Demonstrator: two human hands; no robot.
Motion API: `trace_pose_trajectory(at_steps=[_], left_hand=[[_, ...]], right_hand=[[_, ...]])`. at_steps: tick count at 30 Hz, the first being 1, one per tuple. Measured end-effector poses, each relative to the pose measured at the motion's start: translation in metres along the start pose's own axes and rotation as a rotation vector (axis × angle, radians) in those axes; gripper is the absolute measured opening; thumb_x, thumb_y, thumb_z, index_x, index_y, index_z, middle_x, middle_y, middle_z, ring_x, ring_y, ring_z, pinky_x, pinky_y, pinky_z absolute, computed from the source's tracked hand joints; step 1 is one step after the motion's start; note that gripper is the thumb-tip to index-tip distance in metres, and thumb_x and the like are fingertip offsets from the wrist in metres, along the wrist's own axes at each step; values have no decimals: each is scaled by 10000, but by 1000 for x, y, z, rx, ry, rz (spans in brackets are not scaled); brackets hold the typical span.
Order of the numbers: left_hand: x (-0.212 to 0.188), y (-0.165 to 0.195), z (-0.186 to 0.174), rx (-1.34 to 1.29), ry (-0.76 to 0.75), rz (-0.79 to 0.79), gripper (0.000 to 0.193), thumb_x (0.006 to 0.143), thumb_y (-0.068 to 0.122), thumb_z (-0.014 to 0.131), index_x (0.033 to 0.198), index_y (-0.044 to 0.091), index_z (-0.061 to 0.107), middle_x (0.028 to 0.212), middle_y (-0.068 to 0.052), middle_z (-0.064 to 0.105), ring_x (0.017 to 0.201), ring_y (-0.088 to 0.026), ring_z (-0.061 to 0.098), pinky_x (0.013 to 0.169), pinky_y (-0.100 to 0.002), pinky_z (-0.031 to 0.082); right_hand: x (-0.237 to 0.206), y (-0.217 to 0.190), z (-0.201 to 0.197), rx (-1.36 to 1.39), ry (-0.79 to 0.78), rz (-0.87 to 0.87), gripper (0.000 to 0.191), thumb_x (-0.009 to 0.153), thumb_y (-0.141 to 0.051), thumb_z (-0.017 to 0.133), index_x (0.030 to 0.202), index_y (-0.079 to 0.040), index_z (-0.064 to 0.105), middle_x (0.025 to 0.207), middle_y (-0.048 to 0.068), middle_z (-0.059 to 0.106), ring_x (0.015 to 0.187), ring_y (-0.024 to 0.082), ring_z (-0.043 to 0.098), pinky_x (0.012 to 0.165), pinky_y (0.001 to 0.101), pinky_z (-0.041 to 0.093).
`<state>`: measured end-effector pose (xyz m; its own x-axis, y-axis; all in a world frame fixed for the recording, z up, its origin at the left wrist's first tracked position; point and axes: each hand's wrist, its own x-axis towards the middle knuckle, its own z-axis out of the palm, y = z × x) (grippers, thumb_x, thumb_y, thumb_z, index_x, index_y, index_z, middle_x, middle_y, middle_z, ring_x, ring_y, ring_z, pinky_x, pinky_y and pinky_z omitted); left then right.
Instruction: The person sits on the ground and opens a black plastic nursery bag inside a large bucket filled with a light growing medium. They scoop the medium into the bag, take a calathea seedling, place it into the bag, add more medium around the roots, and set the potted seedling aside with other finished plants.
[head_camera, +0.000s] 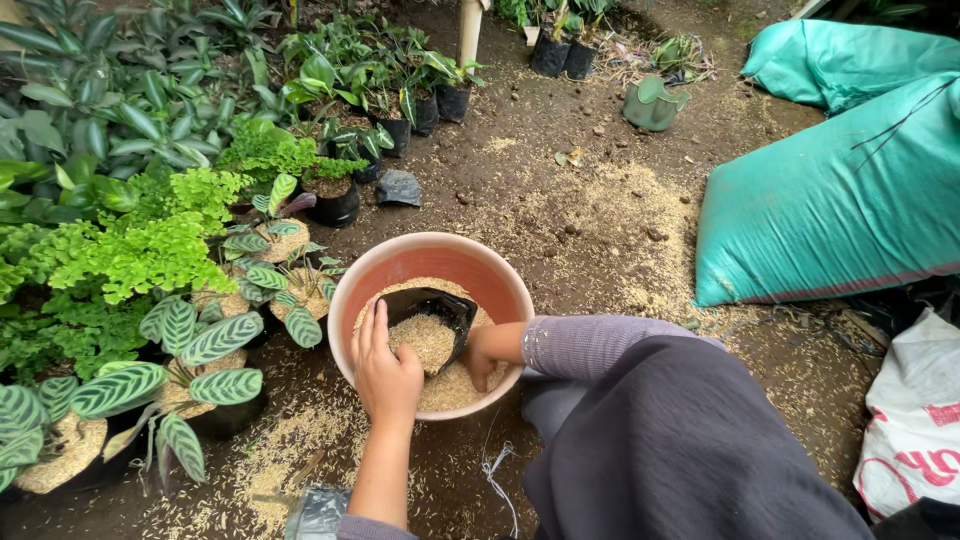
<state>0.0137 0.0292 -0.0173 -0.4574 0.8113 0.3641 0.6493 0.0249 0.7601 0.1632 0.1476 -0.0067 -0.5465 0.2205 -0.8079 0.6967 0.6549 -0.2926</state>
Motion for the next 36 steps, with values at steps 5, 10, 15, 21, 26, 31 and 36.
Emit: trace_pose_trajectory(at_steps=[5, 10, 15, 21, 26, 31, 36], left_hand=[[1, 0, 4, 10, 16, 23, 670, 822, 63, 514, 1492, 33, 496, 1538, -204, 489, 1420, -387, 434, 1205, -482, 300], [2, -1, 9, 15, 33, 54, 674, 822, 61, 520, 1495, 30, 497, 1532, -200, 494, 1432, -384, 433, 1227, -486, 279], [3, 0, 11, 31, 15, 31, 673, 830, 69, 519, 1501, 31, 483, 1543, -200, 479, 1446, -382, 413, 1227, -479, 270], [5, 1, 11, 38, -28, 5, 710, 809, 64, 504, 1517, 33, 451, 1568, -165, 453, 1461, -377, 385, 1220, -472, 261], [6, 2, 12, 49, -33, 9, 729, 796, 61, 521, 1519, 23, 439, 1568, -166, 444, 1462, -372, 370, 1222, -474, 253], [7, 2, 15, -6, 16, 72, 721, 804, 51, 512, 1519, -4, 436, 1580, -170, 450, 1476, -351, 391, 1244, -472, 249], [8, 3, 20, 21, 2, 57, 699, 826, 39, 510, 1519, -2, 425, 1590, -150, 432, 1492, -329, 379, 1259, -471, 224]], right_hand=[[17, -15, -8, -464, -187, 153, 570, 758, -444, 786, 1165, -47, 746, 1152, 127, 779, 1061, 275, 755, 889, 398, 559], [8, -11, -7, -236, -259, 98, 661, 812, -519, 775, 1190, 23, 772, 1250, 188, 703, 1151, 305, 671, 918, 438, 527], [9, -13, -3, -157, -96, 229, 734, 742, -363, 849, 1310, 38, 612, 1258, 224, 714, 1131, 328, 722, 927, 435, 606], [8, 3, -23, -42, 140, 312, 801, 643, -352, 872, 1367, -130, 611, 1123, 190, 769, 1004, 323, 786, 871, 422, 654], [-8, 28, -55, 93, 373, 251, 677, 682, -337, 901, 1293, -131, 695, 1086, 130, 751, 993, 270, 724, 917, 399, 584], [-21, 49, -78, 630, 548, 51, 618, 661, -128, 834, 1261, -109, 685, 1010, 89, 750, 918, 245, 697, 825, 420, 598], [-29, 61, -99, 788, 609, -202, 553, 685, -88, 806, 1224, -66, 684, 1067, 46, 748, 967, 170, 692, 869, 325, 580]])
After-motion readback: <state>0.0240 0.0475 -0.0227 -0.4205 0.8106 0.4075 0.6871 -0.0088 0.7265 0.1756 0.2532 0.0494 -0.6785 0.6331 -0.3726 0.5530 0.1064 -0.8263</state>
